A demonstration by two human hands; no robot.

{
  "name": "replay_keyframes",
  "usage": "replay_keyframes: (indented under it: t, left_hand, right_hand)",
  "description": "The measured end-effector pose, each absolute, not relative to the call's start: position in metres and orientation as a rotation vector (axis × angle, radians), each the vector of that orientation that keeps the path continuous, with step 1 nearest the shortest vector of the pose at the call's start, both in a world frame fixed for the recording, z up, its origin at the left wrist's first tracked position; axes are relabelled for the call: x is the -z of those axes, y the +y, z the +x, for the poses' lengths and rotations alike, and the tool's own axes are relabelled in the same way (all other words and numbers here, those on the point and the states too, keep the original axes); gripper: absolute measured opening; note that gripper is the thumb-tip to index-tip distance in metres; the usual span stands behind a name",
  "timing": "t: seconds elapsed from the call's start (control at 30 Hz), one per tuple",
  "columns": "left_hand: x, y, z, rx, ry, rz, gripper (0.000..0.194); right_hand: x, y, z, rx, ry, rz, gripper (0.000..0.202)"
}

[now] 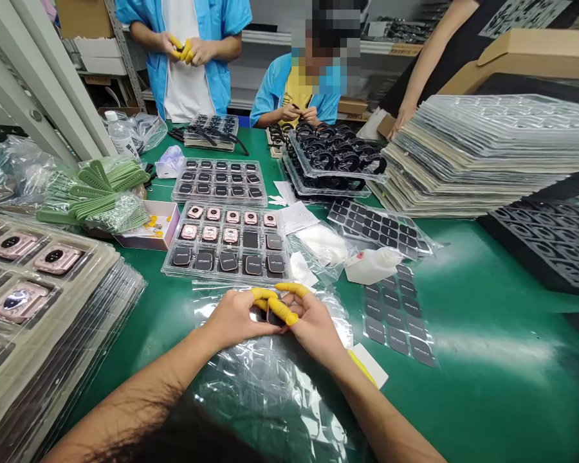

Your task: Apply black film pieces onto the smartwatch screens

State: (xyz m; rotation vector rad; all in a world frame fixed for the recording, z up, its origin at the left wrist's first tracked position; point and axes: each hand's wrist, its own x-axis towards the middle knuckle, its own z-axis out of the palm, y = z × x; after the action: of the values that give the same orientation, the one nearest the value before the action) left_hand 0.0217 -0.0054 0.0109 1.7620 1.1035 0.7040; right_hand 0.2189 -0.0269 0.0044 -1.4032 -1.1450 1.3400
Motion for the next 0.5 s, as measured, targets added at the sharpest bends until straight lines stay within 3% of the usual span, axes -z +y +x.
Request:
replay_keyframes:
  t: [0.2, 0.3, 0.5]
  left_hand:
    - [-0.014, -0.004, 0.02, -0.691, 1.061, 1.689, 0.054]
    - [-0.011, -0.003, 0.02, -0.737, 1.047, 1.506, 0.063]
    - [0.0, 0.001, 0.023, -0.854, 1.061, 1.43, 0.034]
  right_hand:
    - [-0.005, -0.035, 0.225, -1.352, -1.176, -1.366, 0.059]
    - [-0.013, -0.027, 0.234, -1.176, -1.084, -1.415, 0.057]
    - [-0.03, 0.07, 0.221, -0.858, -1.511, -1.533, 0.054]
